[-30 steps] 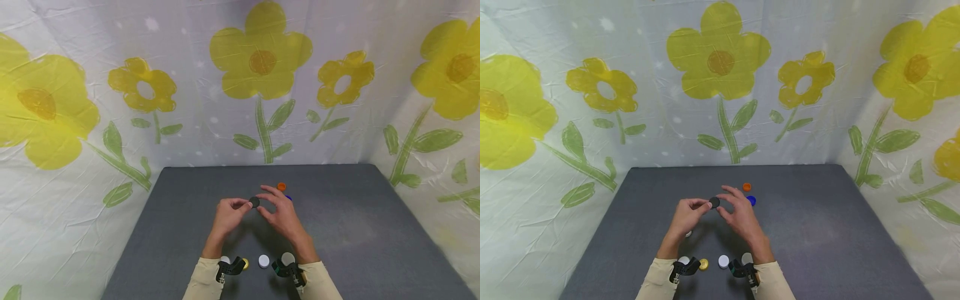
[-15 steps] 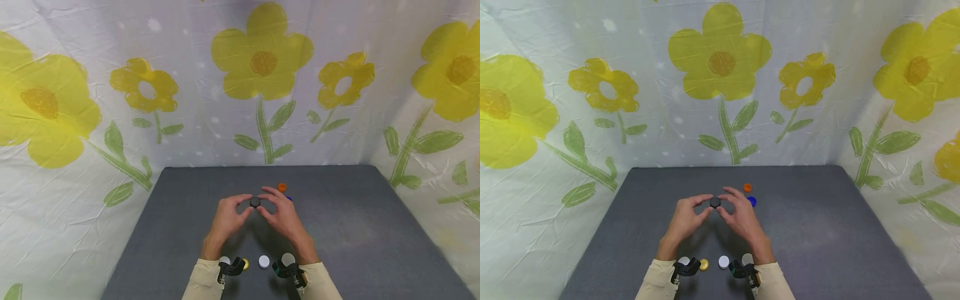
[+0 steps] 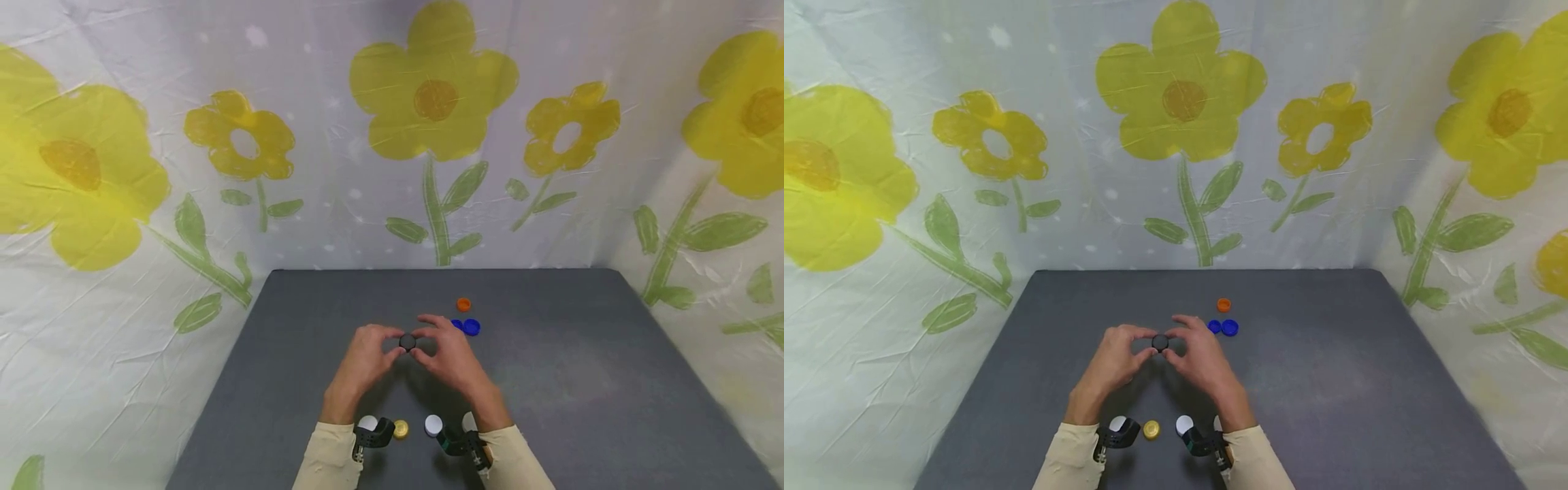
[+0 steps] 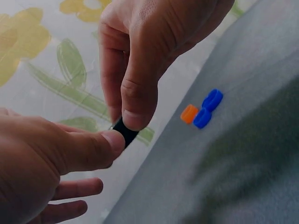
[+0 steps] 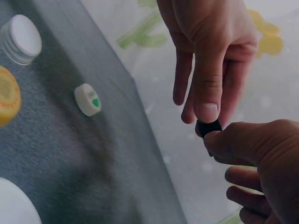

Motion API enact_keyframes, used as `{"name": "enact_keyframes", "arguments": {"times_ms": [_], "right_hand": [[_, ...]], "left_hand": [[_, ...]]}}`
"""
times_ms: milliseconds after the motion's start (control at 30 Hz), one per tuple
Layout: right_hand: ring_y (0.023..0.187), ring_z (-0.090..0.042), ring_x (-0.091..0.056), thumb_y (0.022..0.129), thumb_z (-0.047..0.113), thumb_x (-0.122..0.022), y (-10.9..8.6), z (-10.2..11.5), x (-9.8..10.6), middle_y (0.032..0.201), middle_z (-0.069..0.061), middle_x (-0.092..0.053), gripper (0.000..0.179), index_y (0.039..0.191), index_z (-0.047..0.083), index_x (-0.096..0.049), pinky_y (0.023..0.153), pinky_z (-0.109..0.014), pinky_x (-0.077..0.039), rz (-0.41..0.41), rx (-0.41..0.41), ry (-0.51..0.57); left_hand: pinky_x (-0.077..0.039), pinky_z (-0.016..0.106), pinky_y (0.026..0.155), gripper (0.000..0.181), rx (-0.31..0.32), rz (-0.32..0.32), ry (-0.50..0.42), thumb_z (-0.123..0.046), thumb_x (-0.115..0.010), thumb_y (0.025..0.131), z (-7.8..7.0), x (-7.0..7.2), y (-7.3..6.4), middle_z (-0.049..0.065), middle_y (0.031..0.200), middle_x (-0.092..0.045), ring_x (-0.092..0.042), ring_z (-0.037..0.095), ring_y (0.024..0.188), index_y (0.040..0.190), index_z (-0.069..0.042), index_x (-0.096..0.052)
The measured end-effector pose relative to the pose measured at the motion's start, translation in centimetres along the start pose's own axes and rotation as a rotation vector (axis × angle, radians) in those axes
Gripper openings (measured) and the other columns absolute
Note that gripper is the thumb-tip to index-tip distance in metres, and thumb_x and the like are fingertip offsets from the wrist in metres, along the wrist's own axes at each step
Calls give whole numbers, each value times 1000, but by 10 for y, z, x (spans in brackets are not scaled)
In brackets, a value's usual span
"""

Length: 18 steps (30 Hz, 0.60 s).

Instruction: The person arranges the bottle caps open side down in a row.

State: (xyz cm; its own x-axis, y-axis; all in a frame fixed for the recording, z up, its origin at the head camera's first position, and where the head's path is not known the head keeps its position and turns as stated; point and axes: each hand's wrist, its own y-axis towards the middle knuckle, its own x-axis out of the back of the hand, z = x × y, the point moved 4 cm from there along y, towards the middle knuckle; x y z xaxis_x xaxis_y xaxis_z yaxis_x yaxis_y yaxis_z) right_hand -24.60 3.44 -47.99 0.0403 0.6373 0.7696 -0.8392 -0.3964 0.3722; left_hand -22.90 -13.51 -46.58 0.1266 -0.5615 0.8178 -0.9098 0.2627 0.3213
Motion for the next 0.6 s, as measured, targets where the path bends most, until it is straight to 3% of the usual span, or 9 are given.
{"name": "enact_keyframes", "arguments": {"times_ms": [400,600], "right_hand": [[118,-36,-61,80,19,-83,-3,-2,-35,126,-15,-66,22,98,9,-78,98,-51,-50,103,40,-23],[118,-36,-61,79,19,-84,-4,-3,-44,126,-15,-66,21,97,10,-78,97,-51,-51,144,0,-48]], "left_hand": [[-55,42,86,20,69,89,85,-16,-85,79,21,-19,-14,1,97,-77,-71,23,96,99,-14,-79],[-55,43,84,20,95,110,77,-16,-85,78,28,-28,-17,2,96,-77,-71,24,95,97,-15,-80]]}}
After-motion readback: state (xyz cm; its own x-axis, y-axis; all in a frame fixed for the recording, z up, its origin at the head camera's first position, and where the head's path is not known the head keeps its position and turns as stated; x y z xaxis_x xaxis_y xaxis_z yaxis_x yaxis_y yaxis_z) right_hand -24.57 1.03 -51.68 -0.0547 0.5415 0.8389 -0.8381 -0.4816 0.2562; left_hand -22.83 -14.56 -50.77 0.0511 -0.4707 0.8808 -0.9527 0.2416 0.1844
